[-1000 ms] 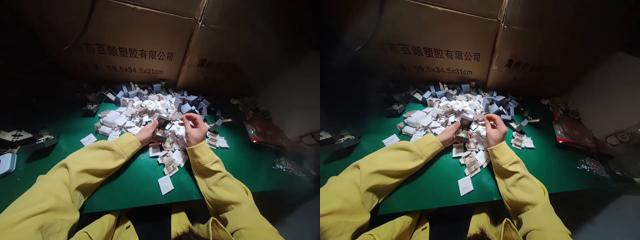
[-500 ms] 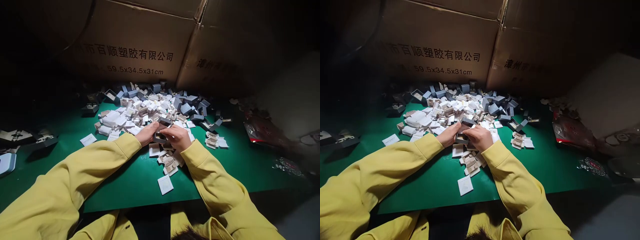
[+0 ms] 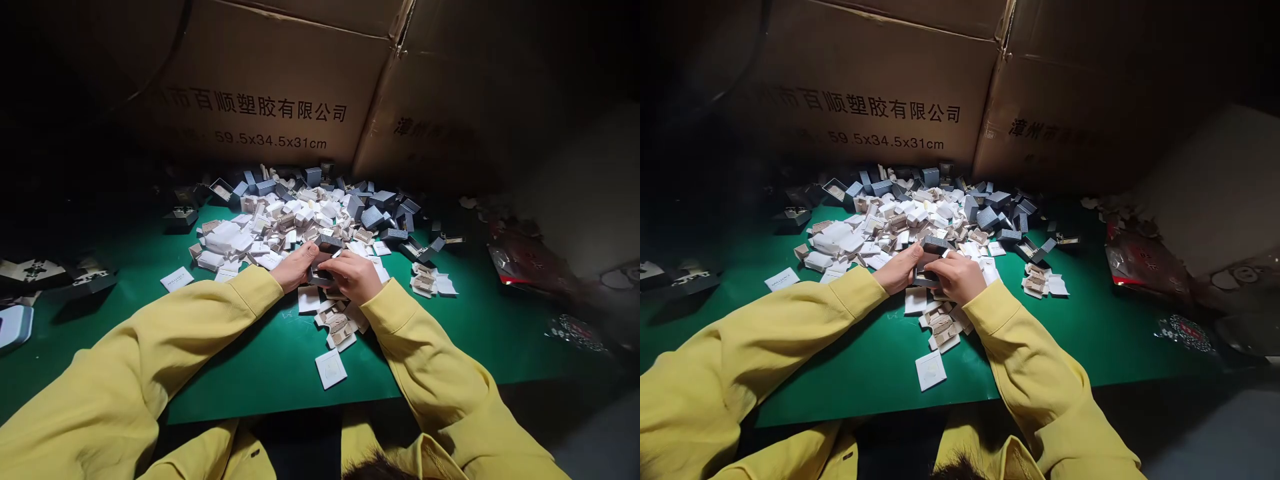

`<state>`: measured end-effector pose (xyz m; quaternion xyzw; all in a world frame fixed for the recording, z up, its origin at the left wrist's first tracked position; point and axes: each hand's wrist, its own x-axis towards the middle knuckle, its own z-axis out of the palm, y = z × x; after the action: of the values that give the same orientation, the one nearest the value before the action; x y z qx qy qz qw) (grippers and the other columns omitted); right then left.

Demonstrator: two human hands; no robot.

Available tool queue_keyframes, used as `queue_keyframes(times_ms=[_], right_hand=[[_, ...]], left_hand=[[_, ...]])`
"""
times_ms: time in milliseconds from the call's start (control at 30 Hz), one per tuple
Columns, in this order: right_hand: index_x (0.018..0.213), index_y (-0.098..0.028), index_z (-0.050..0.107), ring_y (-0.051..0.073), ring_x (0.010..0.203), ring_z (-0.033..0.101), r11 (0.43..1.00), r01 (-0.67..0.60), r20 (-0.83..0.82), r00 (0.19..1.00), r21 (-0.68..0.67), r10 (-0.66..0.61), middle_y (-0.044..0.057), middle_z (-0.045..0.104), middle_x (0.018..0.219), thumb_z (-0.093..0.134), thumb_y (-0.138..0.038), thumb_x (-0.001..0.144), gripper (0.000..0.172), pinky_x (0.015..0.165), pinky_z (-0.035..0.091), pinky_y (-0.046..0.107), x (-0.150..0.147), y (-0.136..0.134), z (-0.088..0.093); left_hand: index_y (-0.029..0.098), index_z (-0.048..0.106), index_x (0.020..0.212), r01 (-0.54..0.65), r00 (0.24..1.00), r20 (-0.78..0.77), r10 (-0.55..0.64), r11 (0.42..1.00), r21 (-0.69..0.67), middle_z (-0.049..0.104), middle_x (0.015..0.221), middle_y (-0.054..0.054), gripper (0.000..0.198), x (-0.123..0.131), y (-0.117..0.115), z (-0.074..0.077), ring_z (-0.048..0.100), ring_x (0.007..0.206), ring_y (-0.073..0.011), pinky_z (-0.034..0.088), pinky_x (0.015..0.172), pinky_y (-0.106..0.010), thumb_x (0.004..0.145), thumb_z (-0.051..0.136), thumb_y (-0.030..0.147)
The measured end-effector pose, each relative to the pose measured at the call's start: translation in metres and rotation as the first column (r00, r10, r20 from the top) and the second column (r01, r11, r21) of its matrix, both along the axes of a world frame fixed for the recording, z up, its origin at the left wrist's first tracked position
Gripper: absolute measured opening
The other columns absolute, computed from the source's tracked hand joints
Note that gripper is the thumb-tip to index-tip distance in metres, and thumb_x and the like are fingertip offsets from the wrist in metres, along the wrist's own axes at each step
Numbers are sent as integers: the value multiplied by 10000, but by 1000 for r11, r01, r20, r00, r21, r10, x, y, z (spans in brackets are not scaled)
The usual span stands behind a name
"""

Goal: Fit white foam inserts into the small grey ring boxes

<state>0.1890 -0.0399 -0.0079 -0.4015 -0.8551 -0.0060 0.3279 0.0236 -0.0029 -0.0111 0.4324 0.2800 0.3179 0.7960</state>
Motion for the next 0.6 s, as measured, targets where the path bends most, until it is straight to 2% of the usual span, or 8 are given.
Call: queue_keyframes(times_ms=[233,333,433,500,600], right_hand=[[910,-202,647,147,753,572,999,-27,60,998,-32,29,26,688,855,514,-44,748,263,650,453,245,0,0,0],[923,-198,644,157,798,579,997,-51,92,994,-49,55,40,684,905,493,-59,751,268,663,461,256,0,-1,2],[942,-202,642,163,854,583,997,-45,99,994,-59,50,51,677,940,463,-71,763,285,689,468,265,-1,-1,1],[946,-202,640,166,858,581,998,-32,104,994,-58,38,54,675,930,456,-72,761,292,692,471,269,-1,-1,0],[895,-194,650,164,782,578,1000,-19,81,997,-20,21,51,672,853,465,-72,741,270,653,468,264,-1,-1,-2]], left_hand=[[193,450,1095,10,1000,2,-10,1000,-3,631,1035,-105,572,0,-2,5,635,778,-208,540,583,-335,684,626,550],[201,454,1080,1,1000,-14,-1,1000,-17,627,1053,-108,572,1,-3,7,629,753,-193,540,593,-334,671,634,558],[196,440,1115,1,1000,5,-1,1000,-14,604,1085,-124,609,0,-3,7,620,816,-211,541,601,-337,662,651,544],[194,426,1145,-5,1000,11,5,1000,3,592,1086,-117,632,-1,-2,7,607,868,-223,542,618,-338,646,697,472],[185,436,1146,-13,1000,-16,13,1000,21,595,1033,-81,629,-3,-1,8,596,873,-201,534,669,-325,602,743,257]])
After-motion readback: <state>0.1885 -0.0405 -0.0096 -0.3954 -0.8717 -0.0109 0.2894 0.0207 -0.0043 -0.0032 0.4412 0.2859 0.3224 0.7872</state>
